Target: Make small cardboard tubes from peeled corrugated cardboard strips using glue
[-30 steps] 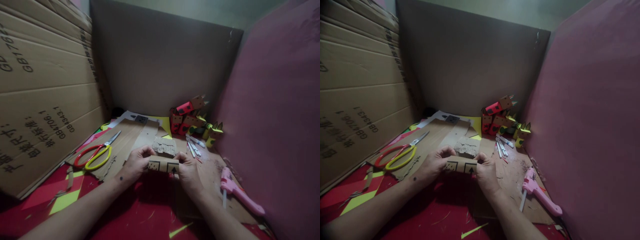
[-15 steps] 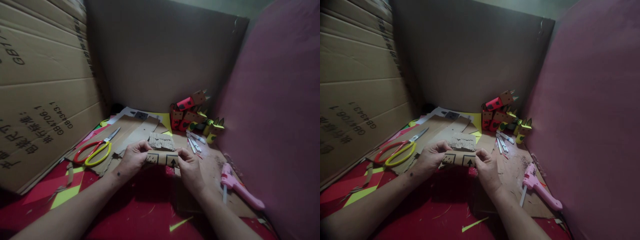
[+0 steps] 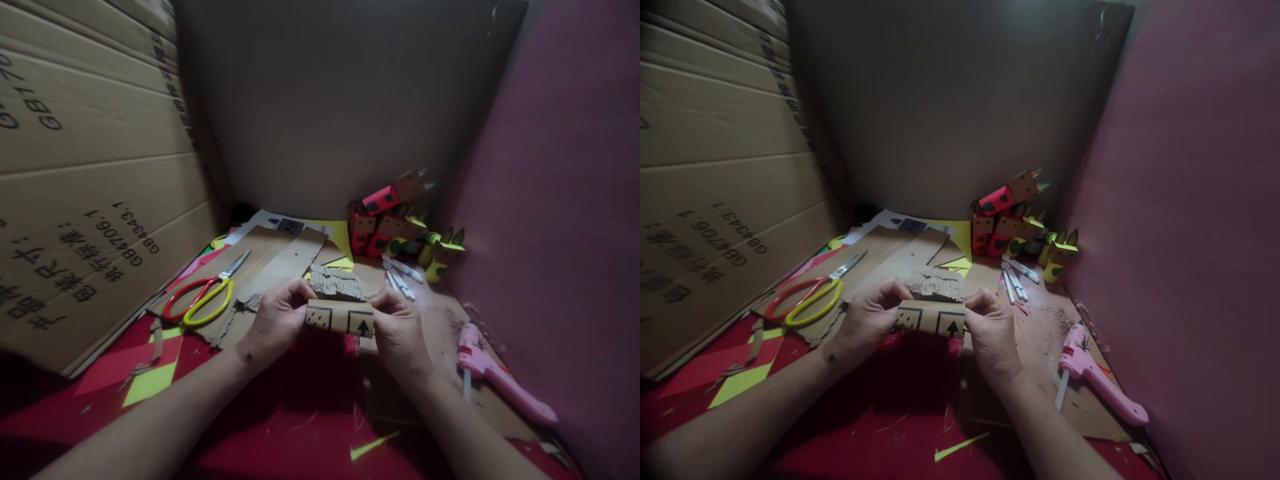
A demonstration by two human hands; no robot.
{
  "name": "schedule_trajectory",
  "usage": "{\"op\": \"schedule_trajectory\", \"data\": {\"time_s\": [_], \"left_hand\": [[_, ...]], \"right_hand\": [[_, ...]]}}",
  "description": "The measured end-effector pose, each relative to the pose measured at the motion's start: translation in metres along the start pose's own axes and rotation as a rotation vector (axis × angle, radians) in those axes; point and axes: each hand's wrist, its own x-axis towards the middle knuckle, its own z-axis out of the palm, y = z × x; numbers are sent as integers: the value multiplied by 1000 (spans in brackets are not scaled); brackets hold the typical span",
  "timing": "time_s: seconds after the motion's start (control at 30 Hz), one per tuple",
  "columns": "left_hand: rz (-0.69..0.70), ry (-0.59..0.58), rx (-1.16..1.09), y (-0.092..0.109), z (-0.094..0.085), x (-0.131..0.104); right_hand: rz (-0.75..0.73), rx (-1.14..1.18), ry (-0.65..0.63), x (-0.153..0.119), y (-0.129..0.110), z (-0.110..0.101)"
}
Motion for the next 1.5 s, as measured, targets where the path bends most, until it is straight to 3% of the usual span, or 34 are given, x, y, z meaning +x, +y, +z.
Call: {"op": "schedule_trajectory", "data": {"time_s": [0.23, 0.43, 0.57, 0.8, 1.0, 1.33, 1.5], "left_hand": [[-32, -44, -320, -3, 8, 0], [-89, -71, -40, 2, 4, 2], [-132, -107, 3, -1, 3, 3], [-392, -92, -119, 5, 9, 5], [-538, -79, -236, -2, 9, 13], [-493, -58, -250, -3, 10, 11], [-327, -123, -138, 5, 9, 6]], "right_hand": [[-69, 52, -19, -3, -2, 5], [-18, -156, -38, -4, -9, 3], [48, -274, -42, -2, -11, 0], [257, -8, -76, 4, 10, -1], [297, 60, -24, 9, 19, 1], [328, 89, 62, 13, 21, -1], [415, 87, -44, 16, 29, -9]]}}
